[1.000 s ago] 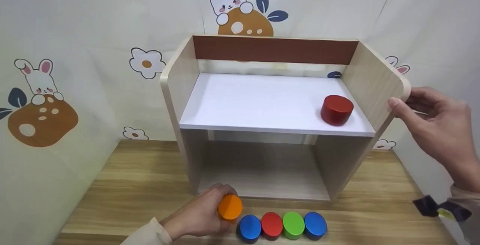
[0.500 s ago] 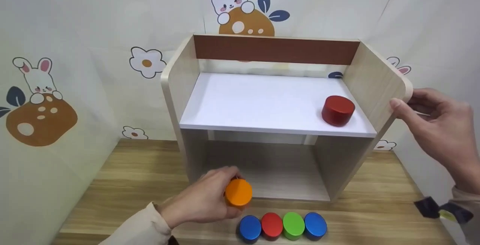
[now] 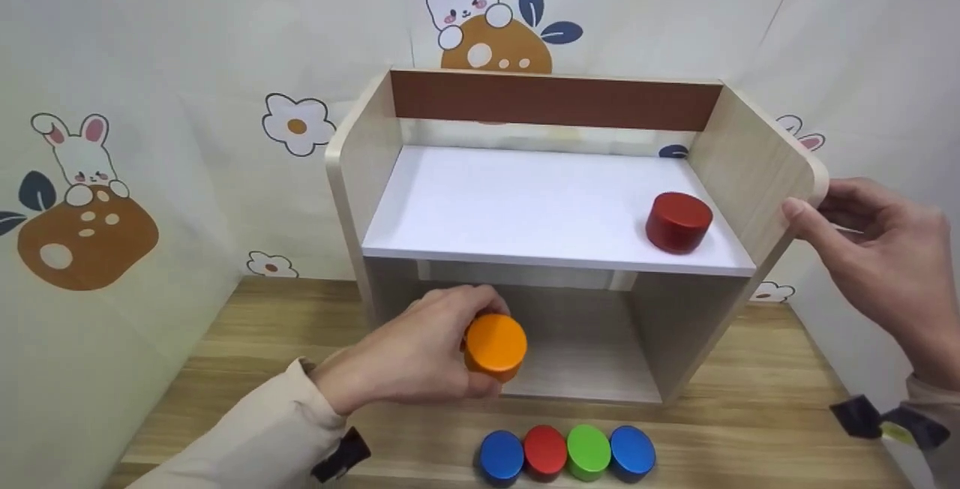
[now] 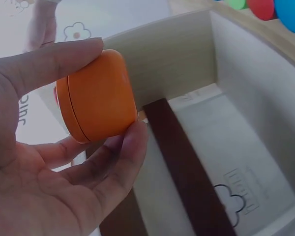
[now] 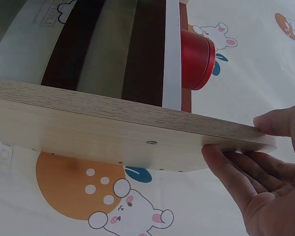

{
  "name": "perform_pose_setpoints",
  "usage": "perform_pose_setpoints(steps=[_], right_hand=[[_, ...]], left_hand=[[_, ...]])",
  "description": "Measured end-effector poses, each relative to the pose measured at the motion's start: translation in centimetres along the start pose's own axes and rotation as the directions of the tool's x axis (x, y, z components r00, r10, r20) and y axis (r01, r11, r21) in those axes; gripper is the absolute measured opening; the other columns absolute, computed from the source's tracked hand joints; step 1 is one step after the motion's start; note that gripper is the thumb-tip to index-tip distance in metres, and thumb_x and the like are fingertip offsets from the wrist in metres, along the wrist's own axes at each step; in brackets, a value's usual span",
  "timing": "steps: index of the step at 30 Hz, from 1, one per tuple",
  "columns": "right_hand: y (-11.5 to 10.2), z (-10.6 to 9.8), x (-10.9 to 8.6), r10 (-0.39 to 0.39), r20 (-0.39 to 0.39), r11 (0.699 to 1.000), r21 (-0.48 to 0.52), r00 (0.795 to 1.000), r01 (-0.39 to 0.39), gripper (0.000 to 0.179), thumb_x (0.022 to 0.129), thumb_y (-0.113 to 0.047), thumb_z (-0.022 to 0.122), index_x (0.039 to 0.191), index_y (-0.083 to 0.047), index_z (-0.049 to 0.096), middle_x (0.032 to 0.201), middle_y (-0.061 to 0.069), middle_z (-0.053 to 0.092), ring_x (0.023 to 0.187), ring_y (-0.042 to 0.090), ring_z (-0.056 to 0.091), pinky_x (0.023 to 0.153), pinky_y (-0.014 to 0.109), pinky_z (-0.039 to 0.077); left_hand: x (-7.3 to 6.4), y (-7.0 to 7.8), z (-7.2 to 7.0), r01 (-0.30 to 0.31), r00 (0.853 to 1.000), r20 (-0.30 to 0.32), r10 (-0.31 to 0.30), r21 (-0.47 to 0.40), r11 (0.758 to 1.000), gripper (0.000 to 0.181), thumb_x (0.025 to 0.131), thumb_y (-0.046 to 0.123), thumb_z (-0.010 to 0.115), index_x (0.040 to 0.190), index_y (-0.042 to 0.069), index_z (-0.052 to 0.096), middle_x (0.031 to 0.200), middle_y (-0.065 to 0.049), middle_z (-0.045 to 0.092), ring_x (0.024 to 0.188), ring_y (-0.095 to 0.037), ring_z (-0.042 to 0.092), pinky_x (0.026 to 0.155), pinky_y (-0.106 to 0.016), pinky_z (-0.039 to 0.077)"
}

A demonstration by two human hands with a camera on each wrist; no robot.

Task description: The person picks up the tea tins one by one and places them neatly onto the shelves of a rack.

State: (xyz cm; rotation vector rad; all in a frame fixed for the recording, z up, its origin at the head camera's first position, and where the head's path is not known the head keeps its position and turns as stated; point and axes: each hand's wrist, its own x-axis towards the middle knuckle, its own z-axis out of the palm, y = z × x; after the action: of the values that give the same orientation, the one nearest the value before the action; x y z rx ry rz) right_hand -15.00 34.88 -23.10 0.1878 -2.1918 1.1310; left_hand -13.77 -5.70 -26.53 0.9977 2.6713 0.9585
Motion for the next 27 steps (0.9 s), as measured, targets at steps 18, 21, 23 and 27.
perform_pose_setpoints(steps=[18,21,23,27], right_hand=[[0.0,0.0,-0.1,0.016,0.001,1.0,0.009,1.0,-0.016,0.017,0.089,-0.002,0.076,0.106,-0.001,0.073,0.089,-0.017,0.072,0.084,-0.004,0.069,0.075,0.011,0.052],[0.0,0.0,-0.1,0.017,0.001,1.0,-0.003,1.0,-0.017,0.018,0.089,-0.003,0.076,0.107,-0.001,0.073,0.089,-0.018,0.071,0.084,-0.004,0.069,0.075,0.011,0.051],[0.0,0.0,-0.1,0.017,0.001,1.0,-0.015,1.0,-0.017,0.02,0.089,-0.004,0.076,0.108,0.0,0.073,0.09,-0.019,0.071,0.084,-0.005,0.068,0.075,0.01,0.051],[-0.1,0.0,-0.1,0.014,0.002,1.0,-0.026,1.0,-0.014,0.019,0.089,-0.005,0.076,0.108,-0.001,0.073,0.09,-0.02,0.07,0.085,-0.006,0.068,0.075,0.009,0.05]], left_hand=[[3.4,2.9,-3.9,0.007,1.0,0.004,-0.007,-0.023,1.0,0.053,0.076,0.018,0.089,0.121,0.01,0.061,0.109,-0.002,0.064,0.097,-0.02,0.06,0.089,-0.033,0.053],[4.1,3.2,-4.2,0.014,1.0,-0.004,-0.014,-0.023,1.0,0.054,0.077,0.019,0.089,0.122,0.011,0.061,0.112,-0.004,0.063,0.097,-0.02,0.061,0.089,-0.032,0.053],[4.7,3.4,-4.5,0.017,1.0,-0.012,-0.018,-0.023,1.0,0.055,0.077,0.02,0.088,0.123,0.01,0.061,0.114,-0.004,0.063,0.098,-0.02,0.061,0.09,-0.032,0.053],[5.7,3.6,-5.0,0.025,0.999,-0.034,-0.026,-0.038,0.999,0.055,0.077,0.021,0.088,0.124,0.009,0.06,0.115,-0.006,0.063,0.098,-0.021,0.062,0.089,-0.032,0.053]])
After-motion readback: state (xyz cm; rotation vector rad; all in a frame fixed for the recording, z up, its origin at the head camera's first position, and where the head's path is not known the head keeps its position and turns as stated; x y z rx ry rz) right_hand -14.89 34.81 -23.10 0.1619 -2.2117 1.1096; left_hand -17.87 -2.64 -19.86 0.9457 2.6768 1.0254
